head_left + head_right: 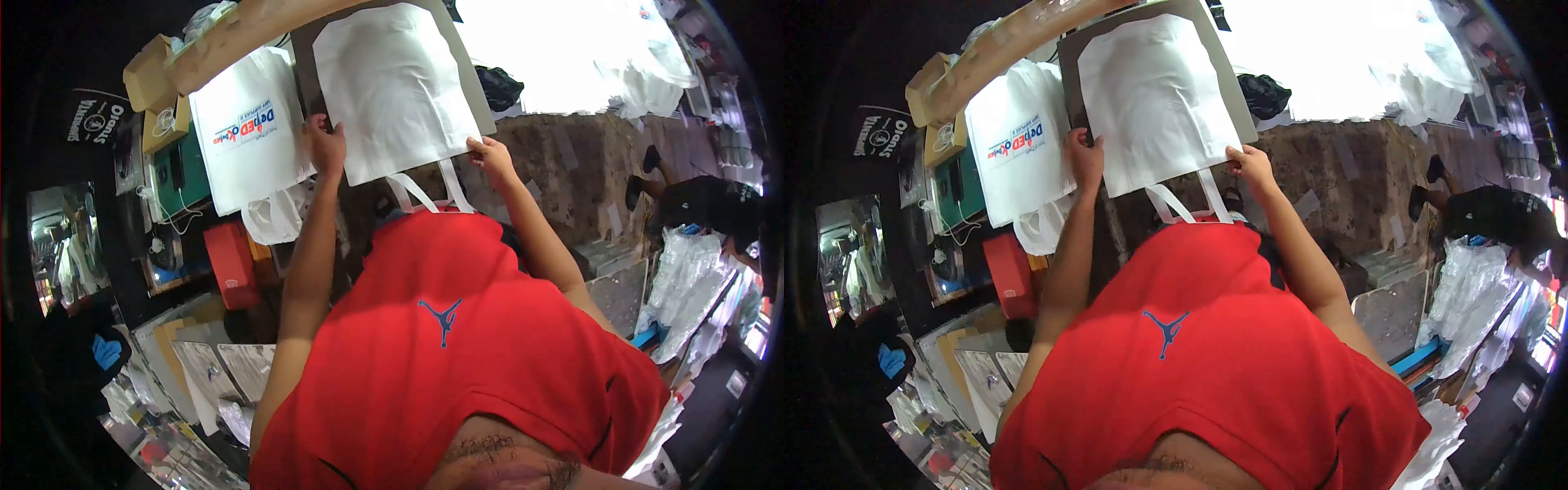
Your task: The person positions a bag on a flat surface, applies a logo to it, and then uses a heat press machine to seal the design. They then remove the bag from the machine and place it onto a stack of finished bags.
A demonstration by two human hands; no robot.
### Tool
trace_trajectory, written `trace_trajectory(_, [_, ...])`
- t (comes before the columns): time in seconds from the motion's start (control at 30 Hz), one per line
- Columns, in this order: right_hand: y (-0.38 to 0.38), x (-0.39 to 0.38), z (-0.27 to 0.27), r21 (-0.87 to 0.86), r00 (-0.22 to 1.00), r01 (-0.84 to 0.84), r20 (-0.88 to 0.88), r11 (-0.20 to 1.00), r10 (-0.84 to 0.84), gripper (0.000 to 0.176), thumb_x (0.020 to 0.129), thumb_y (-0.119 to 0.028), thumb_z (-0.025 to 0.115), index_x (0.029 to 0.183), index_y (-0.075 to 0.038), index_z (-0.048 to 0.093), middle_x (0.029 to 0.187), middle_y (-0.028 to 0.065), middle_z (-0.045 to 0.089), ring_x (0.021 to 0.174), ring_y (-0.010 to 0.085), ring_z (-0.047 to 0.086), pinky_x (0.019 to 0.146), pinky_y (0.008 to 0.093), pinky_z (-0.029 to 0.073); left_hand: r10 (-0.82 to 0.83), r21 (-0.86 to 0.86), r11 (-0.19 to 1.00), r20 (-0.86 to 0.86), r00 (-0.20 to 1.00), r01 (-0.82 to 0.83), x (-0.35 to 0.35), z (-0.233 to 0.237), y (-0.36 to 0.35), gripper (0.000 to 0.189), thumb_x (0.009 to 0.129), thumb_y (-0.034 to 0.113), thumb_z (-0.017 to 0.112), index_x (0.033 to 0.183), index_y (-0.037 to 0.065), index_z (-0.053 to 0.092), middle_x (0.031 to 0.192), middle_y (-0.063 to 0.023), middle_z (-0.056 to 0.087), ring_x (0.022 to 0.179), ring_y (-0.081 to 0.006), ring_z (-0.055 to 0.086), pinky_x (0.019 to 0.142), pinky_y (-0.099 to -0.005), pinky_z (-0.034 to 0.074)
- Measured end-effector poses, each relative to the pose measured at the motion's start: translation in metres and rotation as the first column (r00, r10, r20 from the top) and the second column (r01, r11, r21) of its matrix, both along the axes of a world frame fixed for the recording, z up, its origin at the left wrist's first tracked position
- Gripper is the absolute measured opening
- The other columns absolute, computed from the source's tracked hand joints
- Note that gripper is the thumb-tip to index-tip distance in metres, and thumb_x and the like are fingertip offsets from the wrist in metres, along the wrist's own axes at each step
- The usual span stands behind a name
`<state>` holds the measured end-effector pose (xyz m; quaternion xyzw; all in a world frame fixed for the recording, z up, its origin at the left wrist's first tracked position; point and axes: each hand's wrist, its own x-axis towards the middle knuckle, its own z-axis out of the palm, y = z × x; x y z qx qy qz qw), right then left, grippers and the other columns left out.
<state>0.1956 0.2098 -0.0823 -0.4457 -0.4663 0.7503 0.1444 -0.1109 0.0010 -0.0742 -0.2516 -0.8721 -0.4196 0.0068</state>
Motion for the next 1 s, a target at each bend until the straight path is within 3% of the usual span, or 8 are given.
trace_trajectory(0.1, [0.002,0.002,0.002,-0.032,0.997,-0.076,0.004,0.997,0.076,0.023,0.095,-0.028,0.07,0.099,-0.005,0.067,0.084,-0.0022,0.063,0.073,0.0072,0.057,0.067,0.0233,0.046,-0.363,-0.088,0.93,-0.361,0.859,0.357,0.036,0.021,0.043,0.05,0.072,0.013,0.083,0.116,0.003,0.062,0.126,-0.0188,0.06,0.119,-0.0371,0.054,0.099,-0.0453,0.045])
trace_trajectory(0.17, [0.0,0.002,0.003,-0.035,0.999,-0.044,-0.017,0.998,0.044,0.023,0.095,-0.026,0.071,0.097,-0.004,0.067,0.083,-0.001,0.064,0.071,0.0078,0.057,0.064,0.0235,0.045,-0.589,-0.198,0.808,-0.286,0.756,0.555,0.054,0.025,0.081,0.065,0.079,0.026,0.081,0.136,0.01,0.055,0.138,-0.0161,0.055,0.13,-0.0364,0.049,0.104,-0.0506,0.043])
trace_trajectory(0.27, [0.002,0.006,0.003,-0.015,0.997,-0.058,-0.041,0.998,0.058,0.021,0.094,-0.023,0.072,0.095,-0.003,0.067,0.083,0.0009,0.065,0.071,0.0087,0.058,0.063,0.0239,0.045,-0.603,-0.591,0.672,-0.087,0.793,0.446,0.073,0.047,0.129,0.089,0.077,0.048,0.081,0.152,0.021,0.041,0.16,-0.0109,0.035,0.146,-0.0356,0.032,0.111,-0.0635,0.034])
trace_trajectory(0.5, [0.007,0.012,0.008,0.011,0.994,-0.106,0.032,0.994,0.106,0.018,0.093,-0.019,0.072,0.096,-0.001,0.069,0.081,0.0039,0.07,0.067,0.0092,0.06,0.062,0.0239,0.047,-0.592,-0.788,0.392,0.179,0.785,0.475,0.049,0.076,0.198,0.148,0.044,0.068,0.091,0.162,0.026,0.01,0.169,-0.0065,0.006,0.153,-0.0442,0.008,0.108,-0.078,0.024])
trace_trajectory(0.63, [0.073,0.039,0.03,-0.011,0.804,-0.583,0.136,0.812,0.579,0.019,0.091,-0.018,0.072,0.094,0.0,0.072,0.083,0.0071,0.073,0.065,0.009,0.062,0.058,0.0245,0.049,-0.568,-0.813,0.322,0.243,0.786,0.485,0.053,0.087,0.209,0.157,0.039,0.061,0.095,0.162,0.026,0.005,0.17,-0.0076,0.002,0.153,-0.0444,0.005,0.108,-0.0774,0.025])
trace_trajectory(0.77, [0.184,0.029,0.036,0.308,0.96,-0.21,0.243,0.928,0.136,0.019,0.092,-0.022,0.067,0.093,-0.003,0.071,0.077,0.0057,0.072,0.059,0.0085,0.059,0.053,0.0257,0.047,-0.572,-0.806,0.336,0.236,0.786,0.487,0.053,0.082,0.21,0.159,0.037,0.059,0.096,0.162,0.026,0.004,0.17,-0.0083,0.005,0.153,-0.0441,0.006,0.109,-0.0769,0.024])
trace_trajectory(0.87, [0.255,-0.019,0.027,0.677,0.827,-0.429,0.561,0.598,-0.042,0.022,0.083,-0.022,0.07,0.099,-0.008,0.074,0.089,0.0115,0.076,0.084,0.022,0.073,0.08,0.0335,0.056,-0.599,-0.785,0.386,0.187,0.779,0.485,0.054,0.076,0.205,0.151,0.041,0.055,0.095,0.162,0.027,0.01,0.169,-0.0095,0.008,0.153,-0.0446,0.008,0.11,-0.0751,0.025])
trace_trajectory(1.0, [0.336,-0.074,-0.037,0.727,0.731,-0.586,0.665,0.358,-0.152,0.038,0.076,-0.022,0.08,0.111,-0.009,0.07,0.105,0.0144,0.072,0.103,0.0303,0.069,0.09,0.0405,0.054,-0.56,-0.734,0.473,0.176,0.809,0.488,0.078,0.065,0.179,0.135,0.051,0.056,0.092,0.161,0.029,0.018,0.168,-0.0095,0.015,0.152,-0.0437,0.013,0.11,-0.0744,0.026])
